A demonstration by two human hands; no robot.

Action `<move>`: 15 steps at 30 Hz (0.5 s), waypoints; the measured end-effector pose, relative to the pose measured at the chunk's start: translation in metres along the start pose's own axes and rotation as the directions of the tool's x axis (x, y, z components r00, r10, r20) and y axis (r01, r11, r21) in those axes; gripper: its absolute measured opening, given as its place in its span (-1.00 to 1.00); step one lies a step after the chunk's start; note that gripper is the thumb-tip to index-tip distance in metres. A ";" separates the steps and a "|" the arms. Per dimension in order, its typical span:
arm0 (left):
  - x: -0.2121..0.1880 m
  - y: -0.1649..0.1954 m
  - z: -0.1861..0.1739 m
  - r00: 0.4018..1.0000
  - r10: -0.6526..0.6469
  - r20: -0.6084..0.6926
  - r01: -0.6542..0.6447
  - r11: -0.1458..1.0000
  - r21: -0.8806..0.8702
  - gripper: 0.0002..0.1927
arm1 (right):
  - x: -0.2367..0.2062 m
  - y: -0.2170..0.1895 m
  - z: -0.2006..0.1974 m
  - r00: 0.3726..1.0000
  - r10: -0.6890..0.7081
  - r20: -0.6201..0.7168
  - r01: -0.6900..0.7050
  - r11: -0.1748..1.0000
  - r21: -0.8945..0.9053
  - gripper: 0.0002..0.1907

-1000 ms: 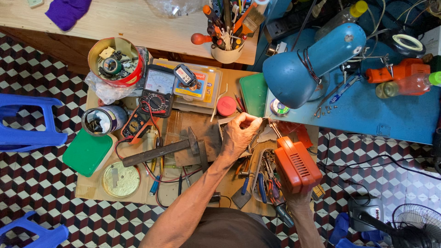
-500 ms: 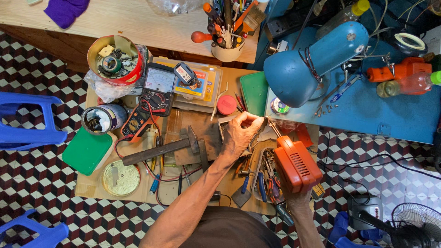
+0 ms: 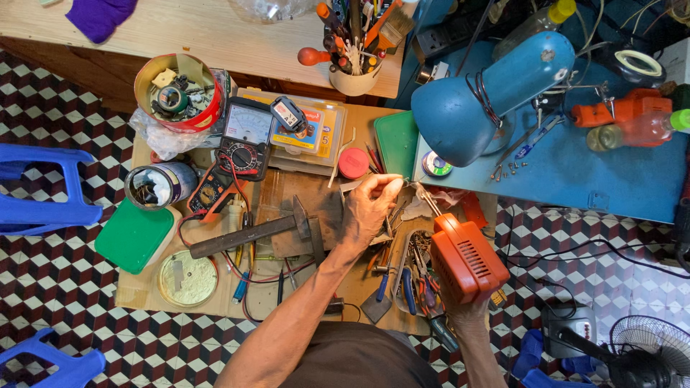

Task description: The person uses a soldering iron to heat and solder small electronic components and wires on a cluttered workbench. They handle solder wire, pliers, and a multimeter while working on the assembly.

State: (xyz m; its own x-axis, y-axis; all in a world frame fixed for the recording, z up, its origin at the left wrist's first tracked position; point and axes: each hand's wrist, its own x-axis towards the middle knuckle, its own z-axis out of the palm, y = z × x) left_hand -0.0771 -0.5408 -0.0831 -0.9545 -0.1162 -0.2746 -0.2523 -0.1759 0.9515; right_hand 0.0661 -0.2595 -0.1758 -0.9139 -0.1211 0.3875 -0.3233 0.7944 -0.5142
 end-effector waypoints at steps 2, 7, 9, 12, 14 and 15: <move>-0.002 -0.007 -0.008 1.000 -0.012 -0.007 0.011 0.999 -0.034 -0.62 | 0.001 0.002 0.001 0.999 -0.028 0.028 0.030 0.997 -0.065 -0.26; -0.020 -0.029 -0.044 0.997 -0.041 -0.069 0.038 0.998 -0.045 -0.47 | 0.019 -0.035 -0.009 0.987 0.024 0.158 -0.023 1.000 -0.012 -0.48; -0.032 -0.037 -0.065 0.993 -0.073 -0.096 0.068 0.996 -0.059 -0.44 | 0.035 -0.069 -0.021 0.970 0.043 0.239 -0.023 0.996 -0.086 -0.53; -0.056 -0.049 -0.097 0.971 -0.183 -0.151 0.184 0.983 -0.012 -0.43 | 0.066 -0.126 -0.039 0.943 0.301 0.140 -0.327 0.914 0.240 -0.61; -0.073 -0.059 -0.115 0.954 -0.236 -0.186 0.244 0.970 0.020 -0.44 | 0.090 -0.155 -0.047 0.609 0.715 0.344 -0.628 0.170 0.760 -0.67; -0.082 -0.067 -0.122 0.949 -0.246 -0.199 0.256 0.966 0.027 -0.45 | 0.100 -0.164 -0.053 0.586 0.726 0.361 -0.627 0.122 0.770 -0.66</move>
State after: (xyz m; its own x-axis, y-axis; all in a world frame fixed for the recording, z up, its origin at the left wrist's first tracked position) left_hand 0.0373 -0.6386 -0.1411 -0.8119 -0.2614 -0.5220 -0.4924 -0.1737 0.8529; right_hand 0.0406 -0.3704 -0.0117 -0.8585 0.2902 -0.4227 0.3440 -0.2852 -0.8946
